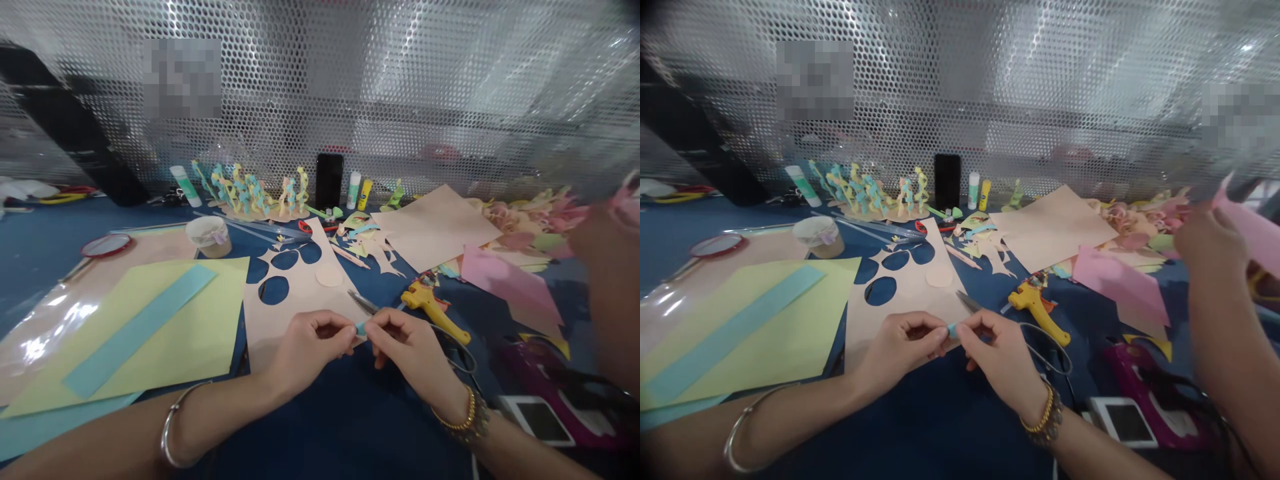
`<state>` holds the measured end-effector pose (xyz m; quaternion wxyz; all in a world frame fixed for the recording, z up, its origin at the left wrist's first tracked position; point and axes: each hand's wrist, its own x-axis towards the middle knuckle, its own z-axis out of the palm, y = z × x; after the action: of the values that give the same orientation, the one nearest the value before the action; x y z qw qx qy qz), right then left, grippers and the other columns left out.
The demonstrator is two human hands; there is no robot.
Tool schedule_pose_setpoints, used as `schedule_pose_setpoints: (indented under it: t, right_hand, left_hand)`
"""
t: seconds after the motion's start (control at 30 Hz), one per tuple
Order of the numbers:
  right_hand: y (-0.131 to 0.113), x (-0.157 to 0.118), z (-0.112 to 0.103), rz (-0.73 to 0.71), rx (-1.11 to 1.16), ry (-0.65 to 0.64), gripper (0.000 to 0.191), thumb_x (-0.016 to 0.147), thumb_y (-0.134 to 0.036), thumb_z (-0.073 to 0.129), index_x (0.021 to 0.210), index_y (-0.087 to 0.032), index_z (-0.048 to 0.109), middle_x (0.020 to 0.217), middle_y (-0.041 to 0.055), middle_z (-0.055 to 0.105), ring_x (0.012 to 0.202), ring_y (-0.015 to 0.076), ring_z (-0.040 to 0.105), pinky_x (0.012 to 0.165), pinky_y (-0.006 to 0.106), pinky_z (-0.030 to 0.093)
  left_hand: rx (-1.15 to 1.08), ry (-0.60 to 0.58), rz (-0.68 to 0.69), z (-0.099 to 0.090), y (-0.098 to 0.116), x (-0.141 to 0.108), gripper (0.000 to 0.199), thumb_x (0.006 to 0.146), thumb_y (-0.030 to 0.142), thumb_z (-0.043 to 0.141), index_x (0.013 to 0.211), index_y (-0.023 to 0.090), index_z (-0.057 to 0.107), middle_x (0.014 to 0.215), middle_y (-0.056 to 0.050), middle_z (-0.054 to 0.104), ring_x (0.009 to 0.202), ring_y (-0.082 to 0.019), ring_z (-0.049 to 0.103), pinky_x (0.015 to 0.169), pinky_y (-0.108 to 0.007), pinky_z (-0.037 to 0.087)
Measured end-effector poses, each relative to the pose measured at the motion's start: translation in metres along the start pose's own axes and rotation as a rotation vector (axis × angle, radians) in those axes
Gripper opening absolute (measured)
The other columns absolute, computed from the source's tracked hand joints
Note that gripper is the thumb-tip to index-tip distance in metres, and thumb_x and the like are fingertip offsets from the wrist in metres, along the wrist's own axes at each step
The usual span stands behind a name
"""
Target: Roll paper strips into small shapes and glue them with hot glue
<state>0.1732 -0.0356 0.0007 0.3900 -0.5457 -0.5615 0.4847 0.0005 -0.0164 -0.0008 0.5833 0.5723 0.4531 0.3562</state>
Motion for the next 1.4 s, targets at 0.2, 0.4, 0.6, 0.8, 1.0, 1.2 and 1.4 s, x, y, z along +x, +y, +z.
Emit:
schedule_pose_setpoints:
  t: [0.2,0.4,0.6,0.8,1.0,1.2,1.4]
  right_hand:
    - [-0.0023,0.0003,0.0006,0.006,0.020,-0.019,0.025,0.082,-0.038,0.061,0.072,-0.016,0.062,0.057,-0.0035,0.053,0.046,0.0088,0.052,0.045,0.020,0.046]
    - [0.0032,0.0013,0.0019,0.080,0.187,0.007,0.029,0.081,-0.043,0.063,0.071,-0.016,0.060,0.052,-0.0046,0.053,0.042,0.0081,0.051,0.044,0.020,0.046]
    - [0.0028,0.0009,0.0031,0.072,0.204,-0.031,0.029,0.081,-0.043,0.063,0.071,-0.015,0.061,0.054,-0.0042,0.053,0.043,0.0081,0.050,0.044,0.021,0.046]
    - [-0.0010,-0.0006,0.0017,0.046,0.099,-0.045,0.026,0.081,-0.039,0.063,0.070,-0.016,0.061,0.055,-0.0042,0.052,0.045,0.0090,0.052,0.045,0.021,0.046]
    - [-0.0029,-0.0006,0.0024,0.029,0.079,-0.041,0.023,0.083,-0.036,0.061,0.071,-0.016,0.061,0.055,-0.0044,0.052,0.045,0.0085,0.052,0.046,0.021,0.046]
    - [-0.0013,-0.0006,0.0026,0.029,0.118,-0.049,0.021,0.081,-0.036,0.064,0.072,-0.016,0.062,0.055,-0.0043,0.054,0.046,0.0081,0.052,0.045,0.019,0.047]
    - [0.0047,0.0001,0.0032,0.065,0.285,-0.081,0.025,0.081,-0.040,0.066,0.071,-0.016,0.062,0.054,-0.0049,0.052,0.045,0.0076,0.050,0.044,0.019,0.047]
  left_hand:
    - [0.015,0.017,0.011,-0.0006,0.0010,-0.0009,0.016,0.078,0.024,0.062,0.066,0.016,0.068,0.059,0.000,0.064,0.057,-0.011,0.057,0.055,-0.020,0.046]
    - [-0.075,0.028,0.024,0.0006,-0.0008,-0.0013,0.019,0.077,0.030,0.067,0.091,0.017,0.072,0.079,-0.003,0.071,0.068,-0.015,0.064,0.062,-0.023,0.052]
    - [-0.170,0.002,0.029,0.0012,-0.0070,-0.0033,0.019,0.074,0.027,0.072,0.091,0.019,0.074,0.084,-0.004,0.073,0.077,-0.017,0.067,0.073,-0.026,0.055]
    - [-0.257,0.009,-0.006,0.0016,-0.0045,-0.0033,0.018,0.078,0.027,0.068,0.091,0.018,0.074,0.084,-0.004,0.073,0.077,-0.016,0.067,0.075,-0.027,0.056]
    - [-0.215,0.027,0.003,0.0009,-0.0051,-0.0028,0.018,0.072,0.027,0.074,0.088,0.019,0.074,0.078,-0.002,0.070,0.073,-0.014,0.065,0.069,-0.023,0.055]
    - [-0.310,0.023,-0.016,0.0013,-0.0047,-0.0033,0.015,0.076,0.024,0.070,0.090,0.018,0.073,0.077,-0.001,0.069,0.071,-0.012,0.064,0.071,-0.023,0.056]
    - [-0.277,0.020,0.043,0.0010,-0.0048,-0.0030,0.019,0.071,0.021,0.076,0.089,0.020,0.074,0.079,-0.001,0.071,0.073,-0.012,0.065,0.068,-0.019,0.054]
